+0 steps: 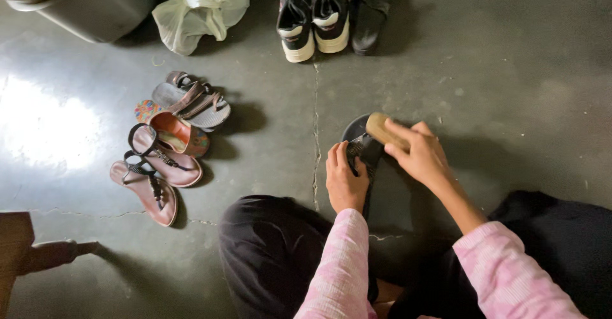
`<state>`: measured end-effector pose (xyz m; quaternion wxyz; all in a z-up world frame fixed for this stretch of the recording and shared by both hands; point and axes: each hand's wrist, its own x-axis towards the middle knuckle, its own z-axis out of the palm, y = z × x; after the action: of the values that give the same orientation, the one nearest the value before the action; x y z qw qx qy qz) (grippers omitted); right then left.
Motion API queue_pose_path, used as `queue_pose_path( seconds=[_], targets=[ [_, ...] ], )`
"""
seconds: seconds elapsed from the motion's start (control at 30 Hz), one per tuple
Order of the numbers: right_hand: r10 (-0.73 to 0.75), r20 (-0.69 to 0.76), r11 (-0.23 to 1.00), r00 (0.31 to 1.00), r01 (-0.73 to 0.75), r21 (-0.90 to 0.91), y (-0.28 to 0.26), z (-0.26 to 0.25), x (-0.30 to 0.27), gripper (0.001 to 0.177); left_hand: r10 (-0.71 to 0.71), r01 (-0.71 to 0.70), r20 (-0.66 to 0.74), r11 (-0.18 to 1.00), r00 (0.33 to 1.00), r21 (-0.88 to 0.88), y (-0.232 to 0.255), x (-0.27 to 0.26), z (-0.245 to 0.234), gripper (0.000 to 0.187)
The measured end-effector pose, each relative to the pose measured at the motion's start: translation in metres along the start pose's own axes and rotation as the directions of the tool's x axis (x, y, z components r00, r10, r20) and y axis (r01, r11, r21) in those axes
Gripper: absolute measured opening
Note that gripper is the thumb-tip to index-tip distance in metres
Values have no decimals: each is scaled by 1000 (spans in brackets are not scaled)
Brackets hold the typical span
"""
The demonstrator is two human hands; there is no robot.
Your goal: The person sits on the floor and uses a brush to clean a pair of grey slippers. They scrub the straps and soles of one slipper, then move to the other, continuing to brush both surfaces thoroughly.
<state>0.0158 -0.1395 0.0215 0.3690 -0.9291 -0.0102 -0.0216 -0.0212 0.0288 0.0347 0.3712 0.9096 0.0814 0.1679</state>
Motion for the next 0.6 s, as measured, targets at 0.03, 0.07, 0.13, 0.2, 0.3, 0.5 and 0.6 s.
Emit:
queue_pose_path(
  seconds=[0.03,0.07,0.13,0.2,0.3,0.5,0.6],
  targets=[
    [32,82,999,996,-34,31,2,-4,-5,59,-11,11,9,1000,1000,-2,0,0,1,43],
    [79,186,996,979,-84,19,5,-8,-10,59,-22,22,15,1000,1000,-2,-1,1,1,43],
    [173,385,983,906,-180,-17,12,-16,-19,61,-11,11,11,1000,1000,0,0,1,3,43],
    [-30,320,978,947,-39,206,17,-20,-19,56,38,-38,-6,999,999,4,-1,0,2,45],
    [20,155,927,988,-76,366,21,-22,-10,52,292,-290,18,938,956,192,-1,-1,0,39],
    [-62,-112,998,992,63,0,21,-26,18,44,359,-375,123,914,925,152,1,-4,-1,31],
    [-266,-58,958,962,258,-122,16,-20,22,39,408,-428,153,893,900,141,-1,-5,-2,29]
  ],
)
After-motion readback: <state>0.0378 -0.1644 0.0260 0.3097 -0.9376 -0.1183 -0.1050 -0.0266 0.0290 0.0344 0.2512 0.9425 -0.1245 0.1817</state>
